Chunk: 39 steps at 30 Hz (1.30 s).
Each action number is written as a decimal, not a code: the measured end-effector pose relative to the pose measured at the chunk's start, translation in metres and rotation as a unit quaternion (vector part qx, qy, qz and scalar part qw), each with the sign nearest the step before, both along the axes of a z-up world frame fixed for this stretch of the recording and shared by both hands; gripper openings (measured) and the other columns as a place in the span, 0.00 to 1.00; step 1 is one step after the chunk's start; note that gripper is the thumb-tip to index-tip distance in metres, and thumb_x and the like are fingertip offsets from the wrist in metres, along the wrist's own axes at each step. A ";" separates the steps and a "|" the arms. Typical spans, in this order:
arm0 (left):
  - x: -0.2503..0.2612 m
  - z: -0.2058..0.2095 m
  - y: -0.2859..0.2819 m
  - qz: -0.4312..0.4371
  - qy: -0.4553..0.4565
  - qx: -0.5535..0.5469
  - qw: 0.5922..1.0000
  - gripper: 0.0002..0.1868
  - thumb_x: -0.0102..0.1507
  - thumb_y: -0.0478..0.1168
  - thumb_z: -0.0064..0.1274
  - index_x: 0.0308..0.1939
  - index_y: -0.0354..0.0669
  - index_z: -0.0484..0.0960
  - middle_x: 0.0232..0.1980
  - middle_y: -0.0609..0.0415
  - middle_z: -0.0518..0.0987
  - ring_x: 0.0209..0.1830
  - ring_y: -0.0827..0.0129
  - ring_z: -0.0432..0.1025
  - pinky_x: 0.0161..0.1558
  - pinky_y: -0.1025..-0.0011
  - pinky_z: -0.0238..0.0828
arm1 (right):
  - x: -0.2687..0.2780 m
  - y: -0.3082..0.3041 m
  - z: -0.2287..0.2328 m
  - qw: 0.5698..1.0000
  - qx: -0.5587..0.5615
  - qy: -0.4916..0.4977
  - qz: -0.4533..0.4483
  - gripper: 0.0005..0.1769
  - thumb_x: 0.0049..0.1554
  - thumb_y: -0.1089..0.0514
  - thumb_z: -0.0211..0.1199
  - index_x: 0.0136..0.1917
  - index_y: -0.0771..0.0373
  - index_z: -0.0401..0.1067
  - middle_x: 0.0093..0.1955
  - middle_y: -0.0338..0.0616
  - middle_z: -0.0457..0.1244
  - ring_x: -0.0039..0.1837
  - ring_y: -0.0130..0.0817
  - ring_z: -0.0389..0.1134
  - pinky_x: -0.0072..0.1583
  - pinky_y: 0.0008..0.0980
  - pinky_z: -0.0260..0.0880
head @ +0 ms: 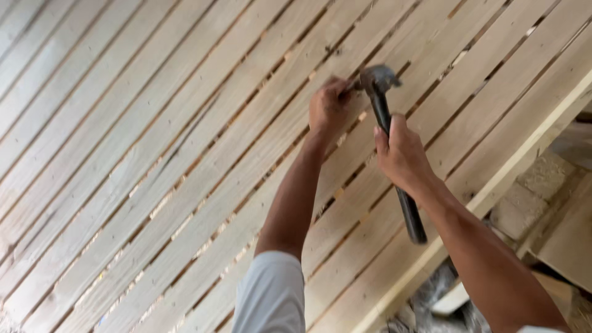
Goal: The person hammers several nails into a slatted wooden structure, using a hammer to drive each nail while holding it in place with their other hand.
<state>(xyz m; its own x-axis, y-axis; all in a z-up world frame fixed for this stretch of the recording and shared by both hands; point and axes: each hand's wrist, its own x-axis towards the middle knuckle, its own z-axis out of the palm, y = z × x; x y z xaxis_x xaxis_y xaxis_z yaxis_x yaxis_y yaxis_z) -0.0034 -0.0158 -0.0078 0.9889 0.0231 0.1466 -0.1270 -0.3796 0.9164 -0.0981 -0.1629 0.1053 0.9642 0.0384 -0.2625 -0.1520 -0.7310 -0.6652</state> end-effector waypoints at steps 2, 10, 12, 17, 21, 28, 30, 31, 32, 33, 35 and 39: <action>0.005 0.000 0.001 0.008 -0.048 0.010 0.999 0.05 0.60 0.35 0.61 0.40 0.42 0.88 0.43 0.53 0.83 0.42 0.60 0.81 0.42 0.66 0.76 | 0.001 -0.001 0.003 1.000 0.004 0.019 -0.010 0.11 0.69 0.54 0.50 0.51 0.64 0.57 0.32 0.44 0.61 0.26 0.35 0.64 0.25 0.37 0.62; -0.001 -0.011 0.001 0.012 -0.024 0.021 0.999 0.04 0.62 0.35 0.60 0.40 0.42 0.88 0.42 0.49 0.81 0.37 0.56 0.79 0.39 0.62 0.74 | -0.004 -0.003 -0.005 0.999 -0.012 -0.031 0.018 0.15 0.70 0.54 0.51 0.51 0.69 0.57 0.31 0.48 0.61 0.27 0.38 0.64 0.27 0.39 0.59; 0.013 -0.008 0.002 -0.003 -0.047 0.012 0.999 0.04 0.63 0.34 0.59 0.40 0.40 0.87 0.41 0.48 0.80 0.36 0.54 0.78 0.39 0.60 0.73 | 0.007 0.001 0.003 1.000 -0.006 0.004 -0.012 0.14 0.70 0.53 0.50 0.50 0.67 0.58 0.31 0.46 0.61 0.27 0.38 0.64 0.27 0.39 0.59; -0.043 -0.007 0.023 0.053 -0.038 0.076 0.995 0.04 0.66 0.35 0.57 0.44 0.40 0.84 0.45 0.44 0.77 0.38 0.47 0.76 0.38 0.56 0.71 | -0.009 -0.009 0.043 0.973 0.035 -0.226 0.029 0.13 0.71 0.55 0.50 0.58 0.69 0.59 0.32 0.44 0.61 0.31 0.33 0.65 0.30 0.35 0.61; -0.085 -0.011 0.038 0.073 -0.060 0.111 0.989 0.09 0.63 0.32 0.55 0.46 0.42 0.83 0.47 0.46 0.78 0.41 0.48 0.77 0.41 0.56 0.74 | -0.019 -0.027 0.054 0.925 0.140 -0.353 0.030 0.10 0.77 0.54 0.45 0.62 0.64 0.57 0.39 0.44 0.60 0.33 0.31 0.66 0.35 0.31 0.68; -0.090 -0.003 0.037 0.070 -0.037 0.091 0.993 0.08 0.63 0.32 0.55 0.46 0.41 0.83 0.47 0.46 0.77 0.41 0.47 0.77 0.41 0.56 0.74 | 0.010 -0.003 -0.013 0.998 -0.052 0.008 0.028 0.15 0.71 0.51 0.51 0.51 0.67 0.57 0.29 0.46 0.58 0.25 0.38 0.61 0.27 0.40 0.55; -0.062 0.002 0.042 0.076 -0.075 0.099 0.989 0.08 0.63 0.32 0.55 0.46 0.40 0.83 0.47 0.46 0.77 0.41 0.47 0.77 0.41 0.56 0.74 | 0.022 -0.008 -0.005 0.988 -0.073 -0.127 0.043 0.15 0.72 0.53 0.52 0.53 0.68 0.56 0.31 0.49 0.57 0.26 0.40 0.59 0.27 0.39 0.55; -0.069 0.002 0.042 0.073 -0.064 0.098 0.990 0.08 0.62 0.31 0.55 0.45 0.41 0.83 0.48 0.47 0.78 0.42 0.47 0.77 0.41 0.56 0.73 | 0.009 -0.009 0.001 0.981 -0.086 -0.167 0.053 0.15 0.73 0.53 0.52 0.54 0.68 0.56 0.31 0.51 0.56 0.27 0.41 0.58 0.28 0.39 0.55; -0.078 0.001 0.042 0.070 -0.053 0.098 0.991 0.08 0.61 0.31 0.55 0.44 0.41 0.83 0.48 0.47 0.78 0.42 0.47 0.77 0.41 0.56 0.73 | 0.000 -0.010 0.010 0.981 -0.010 -0.190 0.041 0.14 0.74 0.54 0.51 0.55 0.68 0.56 0.33 0.48 0.58 0.29 0.38 0.60 0.30 0.37 0.57; -0.076 0.001 0.041 0.070 -0.045 0.089 0.993 0.07 0.62 0.31 0.56 0.43 0.42 0.83 0.47 0.48 0.78 0.41 0.49 0.77 0.41 0.57 0.74 | 0.000 -0.017 0.023 0.972 0.063 -0.227 0.017 0.14 0.75 0.54 0.51 0.56 0.68 0.56 0.34 0.46 0.59 0.30 0.36 0.62 0.32 0.35 0.60; -0.076 0.003 0.040 0.083 -0.025 0.072 0.994 0.04 0.62 0.32 0.57 0.41 0.42 0.83 0.45 0.49 0.78 0.40 0.52 0.78 0.40 0.59 0.75 | -0.022 -0.029 0.046 0.944 0.159 -0.288 -0.002 0.13 0.77 0.53 0.49 0.58 0.67 0.54 0.37 0.46 0.59 0.31 0.34 0.63 0.34 0.31 0.65; -0.074 0.003 0.041 0.080 -0.027 0.070 0.994 0.03 0.63 0.31 0.56 0.40 0.40 0.83 0.45 0.48 0.78 0.39 0.50 0.78 0.39 0.58 0.74 | -0.017 -0.016 0.012 0.937 0.033 -0.344 0.048 0.12 0.79 0.55 0.48 0.57 0.66 0.58 0.40 0.48 0.63 0.39 0.37 0.68 0.41 0.36 0.69</action>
